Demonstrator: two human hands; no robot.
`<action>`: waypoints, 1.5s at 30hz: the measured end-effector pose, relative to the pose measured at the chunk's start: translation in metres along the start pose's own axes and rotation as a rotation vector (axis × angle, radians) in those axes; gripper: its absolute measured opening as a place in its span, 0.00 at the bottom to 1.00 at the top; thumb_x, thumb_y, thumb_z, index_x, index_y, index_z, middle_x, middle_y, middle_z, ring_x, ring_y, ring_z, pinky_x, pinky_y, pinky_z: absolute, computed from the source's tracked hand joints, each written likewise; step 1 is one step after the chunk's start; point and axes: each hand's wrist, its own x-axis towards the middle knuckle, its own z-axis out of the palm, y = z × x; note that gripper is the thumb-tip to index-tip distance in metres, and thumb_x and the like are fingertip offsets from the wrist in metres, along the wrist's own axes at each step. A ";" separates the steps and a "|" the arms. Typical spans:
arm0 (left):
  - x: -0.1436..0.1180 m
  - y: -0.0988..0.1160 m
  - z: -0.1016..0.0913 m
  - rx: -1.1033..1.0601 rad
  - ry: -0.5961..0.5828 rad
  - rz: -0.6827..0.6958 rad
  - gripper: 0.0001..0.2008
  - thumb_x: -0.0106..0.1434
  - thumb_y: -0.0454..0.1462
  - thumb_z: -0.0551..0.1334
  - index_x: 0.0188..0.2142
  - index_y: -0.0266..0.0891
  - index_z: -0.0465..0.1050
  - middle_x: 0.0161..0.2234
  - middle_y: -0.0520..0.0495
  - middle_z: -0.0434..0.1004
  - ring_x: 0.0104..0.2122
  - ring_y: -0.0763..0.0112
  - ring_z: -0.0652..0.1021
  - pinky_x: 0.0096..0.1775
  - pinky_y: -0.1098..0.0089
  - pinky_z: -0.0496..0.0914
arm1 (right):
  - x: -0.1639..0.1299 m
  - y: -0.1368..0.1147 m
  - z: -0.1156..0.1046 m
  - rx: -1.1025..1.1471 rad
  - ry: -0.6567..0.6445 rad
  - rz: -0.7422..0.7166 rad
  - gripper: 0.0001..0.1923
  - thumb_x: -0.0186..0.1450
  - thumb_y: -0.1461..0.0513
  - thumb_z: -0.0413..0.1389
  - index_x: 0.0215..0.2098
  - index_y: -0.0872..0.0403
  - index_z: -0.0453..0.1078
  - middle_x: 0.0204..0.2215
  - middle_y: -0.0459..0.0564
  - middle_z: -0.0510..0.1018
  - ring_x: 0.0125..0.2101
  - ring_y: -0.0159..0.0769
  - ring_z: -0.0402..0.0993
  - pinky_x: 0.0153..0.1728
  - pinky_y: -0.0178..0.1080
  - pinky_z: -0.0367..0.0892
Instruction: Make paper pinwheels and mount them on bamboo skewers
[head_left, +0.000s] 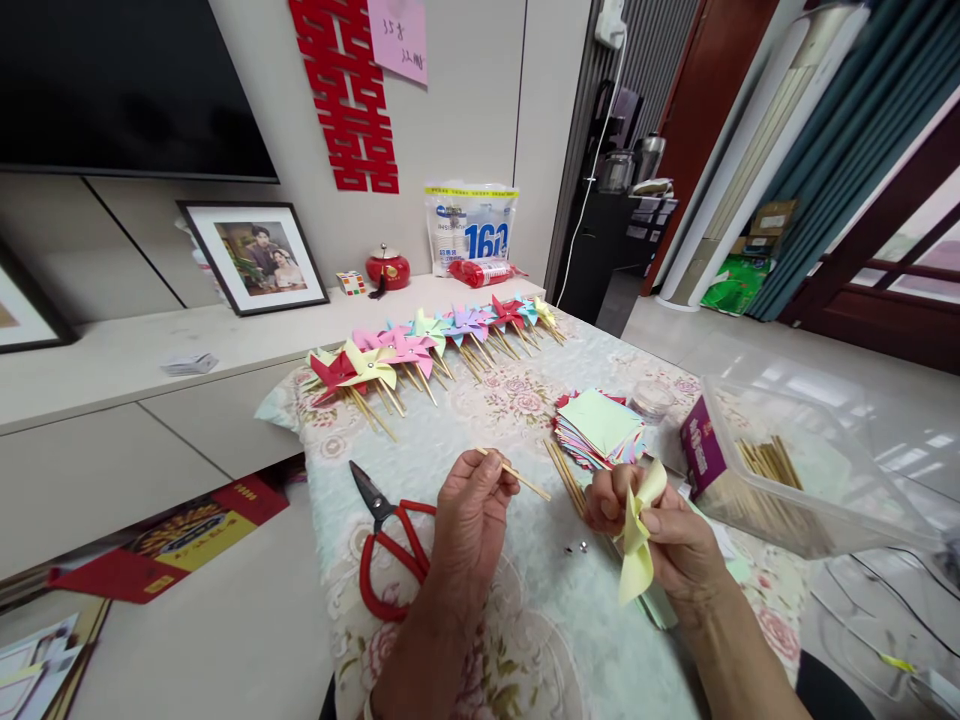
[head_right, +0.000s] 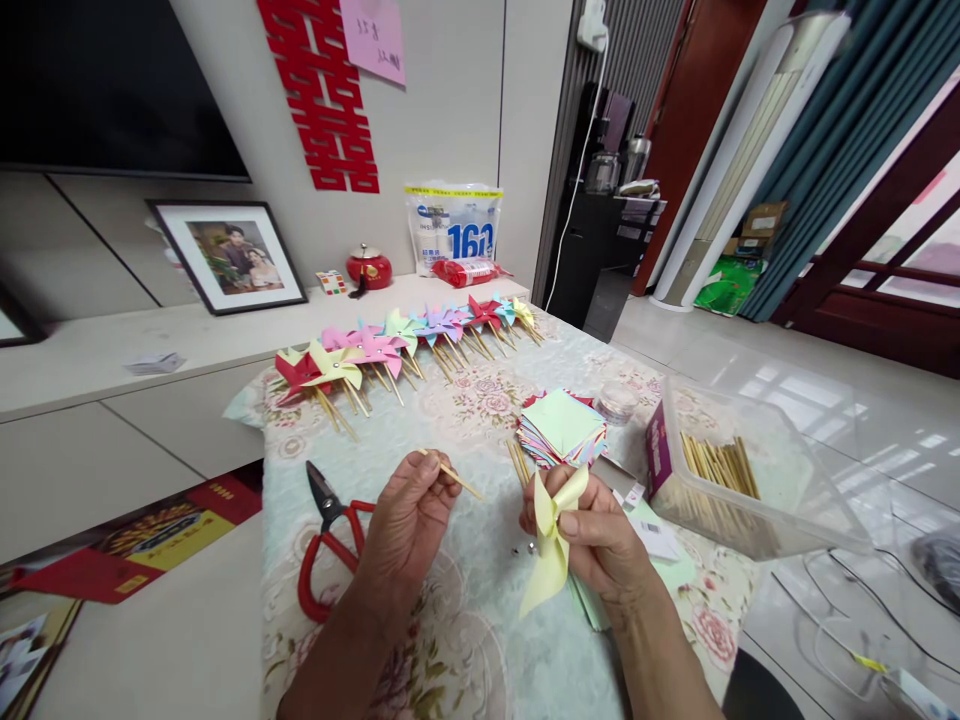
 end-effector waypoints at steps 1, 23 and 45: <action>0.000 0.000 0.000 0.005 0.001 0.001 0.17 0.43 0.36 0.77 0.25 0.36 0.69 0.24 0.54 0.74 0.24 0.77 0.73 0.29 0.74 0.69 | 0.000 0.000 0.000 0.001 -0.005 0.003 0.15 0.44 0.58 0.71 0.25 0.52 0.72 0.24 0.47 0.72 0.23 0.33 0.62 0.27 0.38 0.58; 0.003 -0.025 -0.008 0.557 0.059 -0.083 0.12 0.46 0.38 0.74 0.29 0.34 0.78 0.23 0.47 0.79 0.20 0.74 0.75 0.24 0.75 0.67 | -0.003 -0.008 -0.008 0.012 -0.065 -0.162 0.26 0.53 0.49 0.66 0.15 0.49 0.54 0.13 0.39 0.57 0.13 0.26 0.44 0.19 0.37 0.52; -0.007 -0.030 -0.004 0.628 -0.156 -0.029 0.24 0.64 0.53 0.57 0.37 0.33 0.79 0.35 0.38 0.81 0.34 0.63 0.78 0.32 0.69 0.70 | 0.008 0.002 -0.003 -0.123 0.210 -0.075 0.15 0.49 0.59 0.70 0.34 0.53 0.78 0.26 0.47 0.79 0.27 0.36 0.72 0.32 0.38 0.66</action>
